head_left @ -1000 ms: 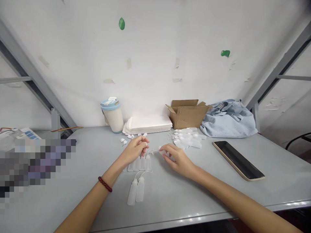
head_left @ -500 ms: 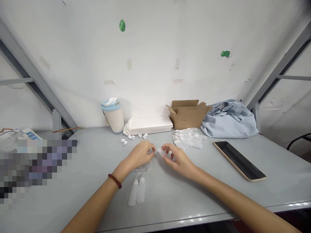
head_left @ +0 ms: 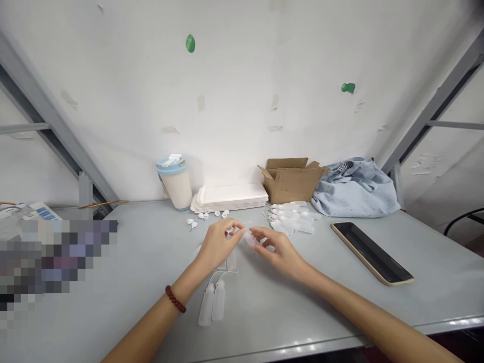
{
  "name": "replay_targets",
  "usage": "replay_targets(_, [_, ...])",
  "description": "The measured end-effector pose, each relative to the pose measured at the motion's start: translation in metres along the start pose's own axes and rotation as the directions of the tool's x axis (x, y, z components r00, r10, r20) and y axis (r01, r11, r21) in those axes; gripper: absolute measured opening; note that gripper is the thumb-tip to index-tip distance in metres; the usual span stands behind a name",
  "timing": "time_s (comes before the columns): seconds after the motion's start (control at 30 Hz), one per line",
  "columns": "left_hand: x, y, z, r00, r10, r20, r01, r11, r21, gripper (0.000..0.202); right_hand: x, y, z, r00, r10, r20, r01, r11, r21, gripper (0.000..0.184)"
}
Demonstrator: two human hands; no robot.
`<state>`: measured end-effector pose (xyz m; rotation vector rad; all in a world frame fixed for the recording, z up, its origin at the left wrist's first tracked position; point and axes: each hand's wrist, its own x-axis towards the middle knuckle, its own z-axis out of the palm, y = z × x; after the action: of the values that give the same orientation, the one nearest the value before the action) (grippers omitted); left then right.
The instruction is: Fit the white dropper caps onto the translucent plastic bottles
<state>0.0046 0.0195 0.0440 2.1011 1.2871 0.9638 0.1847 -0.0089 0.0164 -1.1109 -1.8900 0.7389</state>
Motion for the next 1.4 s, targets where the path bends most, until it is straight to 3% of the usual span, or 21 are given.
replay_targets(0.23, [-0.006,0.002,0.002,0.998,-0.012,0.062,0.013,1.000,-0.021,0.023,0.000,0.000,0.000,1.000,0.006,-0.004,-0.006,1.000,0.008,0.035])
replay_targets(0.57, [-0.012,0.003,0.005,0.994,0.107,0.037,-0.109,0.993,0.048,0.027,0.000,-0.002,0.000,0.996,0.079,-0.035,-0.073,0.986,0.149,0.029])
replay_targets(0.77, [-0.013,-0.003,0.008,0.928,0.371,-0.021,-0.355,0.901,0.250,0.029,0.001,-0.004,-0.001,0.994,0.086,-0.073,-0.066,0.968,0.241,0.022])
replay_targets(0.9, [-0.013,-0.006,0.009,0.879,0.477,-0.011,-0.439,0.817,0.374,0.030,0.001,-0.002,0.000,0.989,0.107,-0.102,-0.079,0.965,0.251,0.022])
replay_targets(1.13, [-0.013,-0.012,0.010,0.822,0.568,0.036,-0.501,0.691,0.521,0.033,0.002,-0.001,0.000,0.982,0.141,-0.126,-0.092,0.940,0.330,0.024])
replay_targets(1.4, [-0.014,-0.010,0.012,0.839,0.544,0.019,-0.494,0.746,0.447,0.032,0.001,-0.001,0.000,0.977,0.167,-0.129,-0.100,0.904,0.416,0.028])
